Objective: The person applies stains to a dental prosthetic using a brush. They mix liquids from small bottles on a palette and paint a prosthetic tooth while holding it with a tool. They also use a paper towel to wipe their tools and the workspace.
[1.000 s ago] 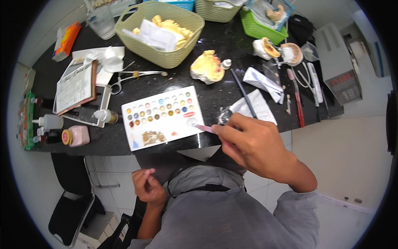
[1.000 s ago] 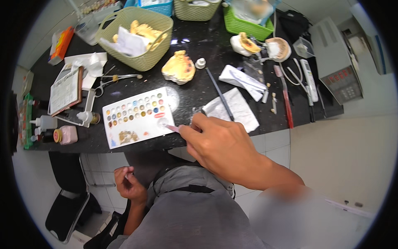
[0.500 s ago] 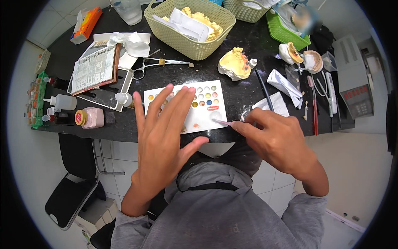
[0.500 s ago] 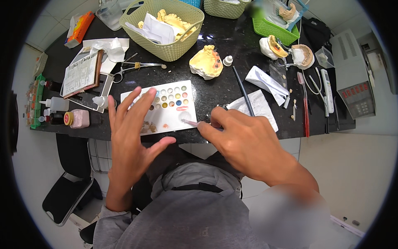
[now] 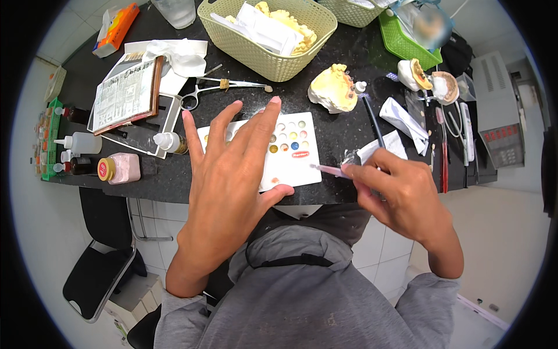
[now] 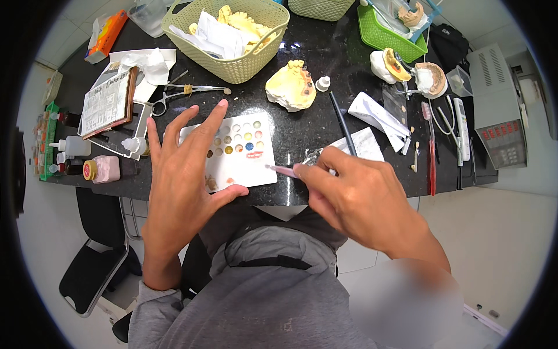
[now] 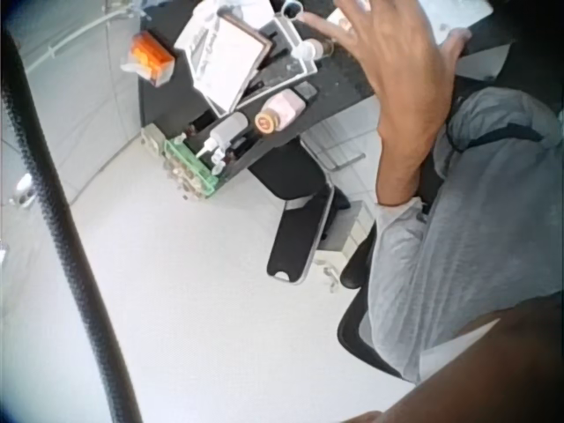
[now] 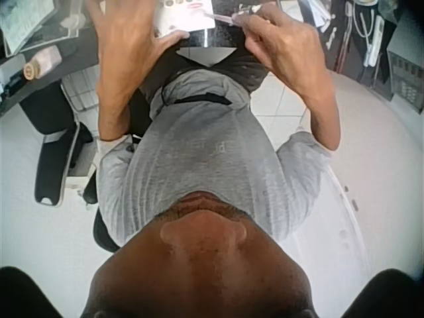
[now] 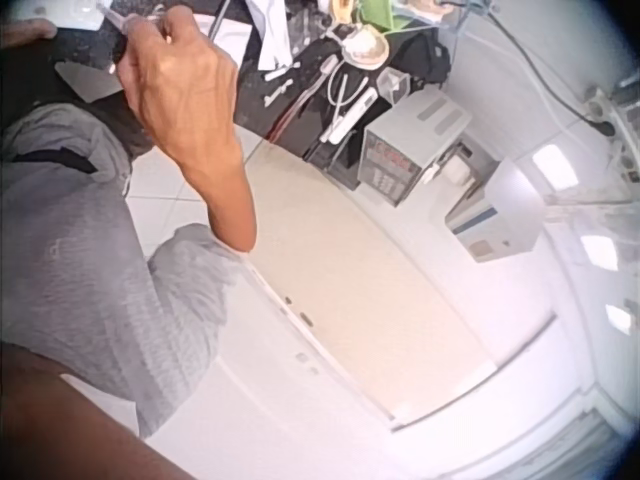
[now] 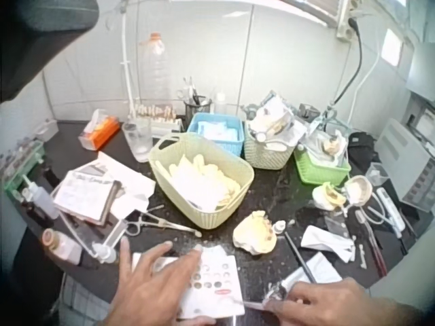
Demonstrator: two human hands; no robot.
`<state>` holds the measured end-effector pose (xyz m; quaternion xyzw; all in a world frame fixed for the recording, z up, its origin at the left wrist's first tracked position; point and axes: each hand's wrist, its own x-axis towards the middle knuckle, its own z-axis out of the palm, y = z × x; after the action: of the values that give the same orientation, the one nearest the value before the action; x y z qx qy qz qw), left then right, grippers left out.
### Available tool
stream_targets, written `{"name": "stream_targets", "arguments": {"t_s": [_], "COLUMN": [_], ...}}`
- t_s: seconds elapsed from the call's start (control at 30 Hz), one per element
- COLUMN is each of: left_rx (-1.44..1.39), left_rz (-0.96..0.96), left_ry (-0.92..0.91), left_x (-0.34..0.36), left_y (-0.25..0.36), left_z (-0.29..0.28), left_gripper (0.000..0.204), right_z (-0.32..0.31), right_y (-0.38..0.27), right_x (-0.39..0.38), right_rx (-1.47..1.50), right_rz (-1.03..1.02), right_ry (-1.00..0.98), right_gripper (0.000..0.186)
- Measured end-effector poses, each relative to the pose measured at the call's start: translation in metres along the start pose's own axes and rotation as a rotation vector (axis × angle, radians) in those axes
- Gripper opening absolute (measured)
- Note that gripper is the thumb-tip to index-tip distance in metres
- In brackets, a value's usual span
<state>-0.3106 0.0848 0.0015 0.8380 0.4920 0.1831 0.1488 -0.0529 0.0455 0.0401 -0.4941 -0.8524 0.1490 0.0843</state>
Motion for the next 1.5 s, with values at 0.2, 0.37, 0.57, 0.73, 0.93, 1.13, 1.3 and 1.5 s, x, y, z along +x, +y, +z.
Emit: {"name": "stream_targets", "arguments": {"t_s": [0.2,0.37,0.57,0.73,0.93,1.13,1.3,1.5], "left_rx": [0.013,0.051,0.025,0.043,0.06,0.049,0.044,0.024], "left_rz": [0.019,0.025,0.02,0.022,0.026,0.019,0.031,0.034], "left_ry": [0.001,-0.047,0.033,-0.005,-0.01,0.003,0.002,0.037], "left_x": [0.0,0.002,0.002,0.001,0.002,0.002,0.003,0.003], "left_y": [0.001,0.002,0.002,0.005,0.005,0.005,0.005,0.004], "left_z": [-0.001,-0.004,0.0,-0.002,-0.003,-0.003,-0.003,-0.001], "left_gripper": [0.113,0.111,0.113,0.109,0.107,0.108,0.106,0.109], "right_z": [0.007,0.01,0.005,0.008,0.012,0.011,0.019,0.023], "right_y": [-0.021,-0.021,-0.024,-0.027,-0.022,-0.021,-0.017,-0.013], "right_x": [0.002,0.002,-0.003,-0.005,-0.004,-0.002,0.001,0.004], "right_rx": [0.041,-0.005,0.044,0.056,0.046,0.064,0.185,0.267], "right_rz": [0.068,0.025,0.018,0.029,0.037,0.04,0.042,0.067], "right_ry": [0.012,0.054,0.055,0.066,0.101,0.05,0.111,0.16], "right_gripper": [0.032,0.035,0.039,0.041,0.04,0.036,0.03,0.028]}}
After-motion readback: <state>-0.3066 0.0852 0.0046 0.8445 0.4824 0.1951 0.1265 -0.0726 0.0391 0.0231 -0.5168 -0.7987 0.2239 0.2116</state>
